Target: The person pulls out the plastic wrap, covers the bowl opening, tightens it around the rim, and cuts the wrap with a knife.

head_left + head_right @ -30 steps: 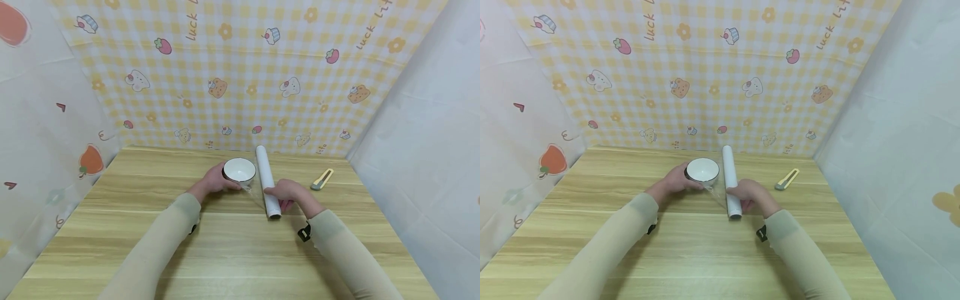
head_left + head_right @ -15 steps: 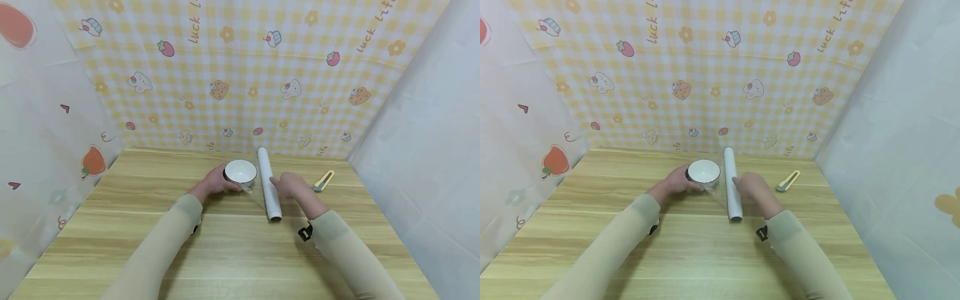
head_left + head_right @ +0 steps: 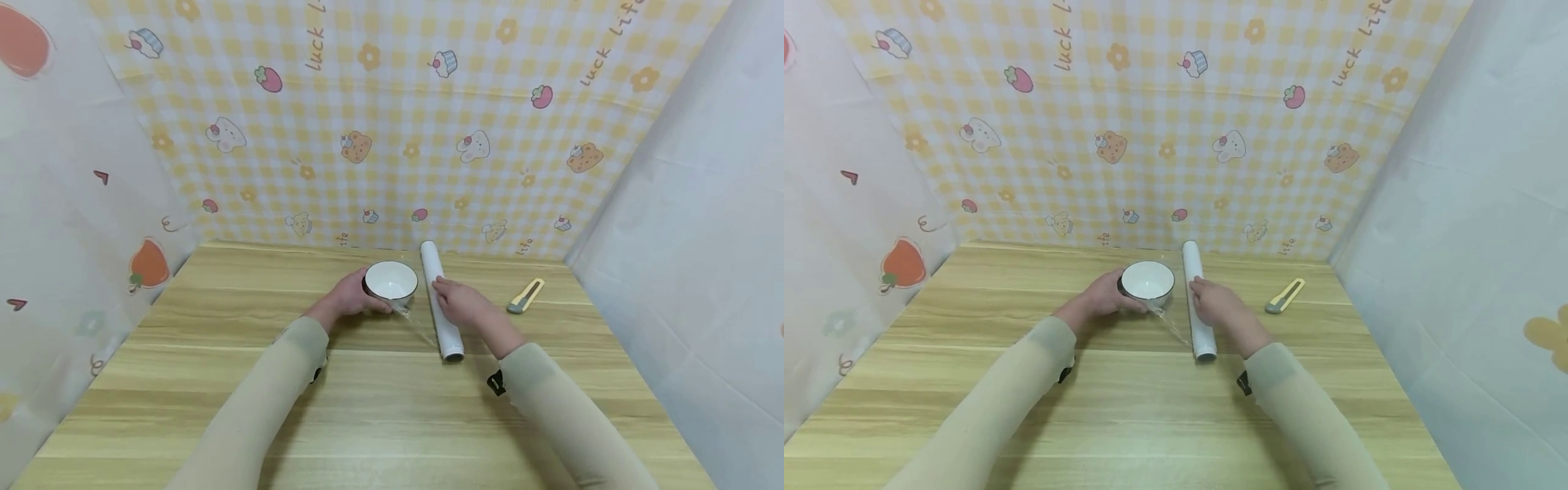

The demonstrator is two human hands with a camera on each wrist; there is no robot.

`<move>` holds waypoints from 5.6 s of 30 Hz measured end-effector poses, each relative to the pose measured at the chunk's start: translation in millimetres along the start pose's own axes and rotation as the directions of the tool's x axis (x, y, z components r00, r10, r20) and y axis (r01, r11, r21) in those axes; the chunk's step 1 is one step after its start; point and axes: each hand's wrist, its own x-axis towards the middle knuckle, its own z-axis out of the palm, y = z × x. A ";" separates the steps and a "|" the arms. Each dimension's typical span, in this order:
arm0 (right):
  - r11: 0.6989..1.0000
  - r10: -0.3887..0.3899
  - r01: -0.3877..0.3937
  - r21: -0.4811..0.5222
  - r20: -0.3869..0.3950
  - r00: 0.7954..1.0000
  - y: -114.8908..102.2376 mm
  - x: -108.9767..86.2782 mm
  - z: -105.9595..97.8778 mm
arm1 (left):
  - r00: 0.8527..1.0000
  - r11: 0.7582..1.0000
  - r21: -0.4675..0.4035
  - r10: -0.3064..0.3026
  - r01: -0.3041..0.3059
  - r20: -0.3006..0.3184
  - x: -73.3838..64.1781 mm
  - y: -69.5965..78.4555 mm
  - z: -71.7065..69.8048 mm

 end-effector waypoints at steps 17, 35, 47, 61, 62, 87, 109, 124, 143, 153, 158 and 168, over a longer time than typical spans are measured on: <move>0.992 0.122 -0.123 -0.037 -0.025 0.992 9.8 -6.5 -3.4 | 1.000 1.000 0.026 0.008 -0.008 0.006 0.7 -5.5 1.2; 0.943 0.274 -0.282 -0.177 -0.067 0.959 0.0 -2.7 -7.1 | 1.000 1.000 -0.006 -0.012 0.012 0.009 0.3 -6.3 0.7; 0.913 0.366 -0.377 -0.154 -0.095 0.926 7.8 -3.7 -3.3 | 1.000 1.000 -0.009 -0.021 0.022 0.009 -1.8 -4.6 0.8; 0.900 0.436 -0.432 0.060 -0.056 0.898 24.4 -11.7 -3.7 | 1.000 1.000 -0.003 -0.010 0.010 0.028 0.3 -7.5 -1.9; 0.899 0.435 -0.431 0.072 -0.055 0.899 25.1 -12.7 -4.2 | 1.000 1.000 -0.004 -0.008 0.009 0.030 0.2 -7.3 -2.3; 0.857 0.513 -0.515 -0.027 -0.042 0.857 41.3 -29.3 -12.7 | 0.999 1.000 -0.026 -0.014 0.015 0.035 -2.1 -6.4 -3.6; 0.877 0.477 -0.479 -0.029 -0.066 0.877 71.9 -32.2 -19.7 | 0.999 1.000 -0.012 -0.020 0.020 0.039 1.5 -8.9 -3.3; 0.891 0.452 -0.453 -0.031 -0.036 0.891 84.2 -33.2 -18.1 | 0.999 1.000 -0.014 -0.002 0.003 0.037 -0.1 -9.0 -4.4; 0.874 0.485 -0.486 0.004 -0.042 0.873 79.2 -35.8 -22.7 | 0.999 0.999 -0.035 -0.010 0.012 0.049 0.3 -9.9 -5.1; 0.851 0.525 -0.523 0.049 -0.037 0.851 87.5 -32.1 -21.2 | 0.999 0.998 -0.055 -0.023 0.026 0.049 -0.8 -10.9 -3.0; 0.819 0.573 -0.569 0.082 -0.059 0.817 106.1 -34.8 -20.2 | 0.998 0.998 -0.051 -0.024 0.027 0.049 -1.1 -11.9 -1.9; 0.751 0.651 -0.638 0.168 -0.028 0.759 136.7 -43.2 -2.5 | 0.999 0.998 -0.063 -0.011 0.014 0.049 -4.4 -11.3 -1.1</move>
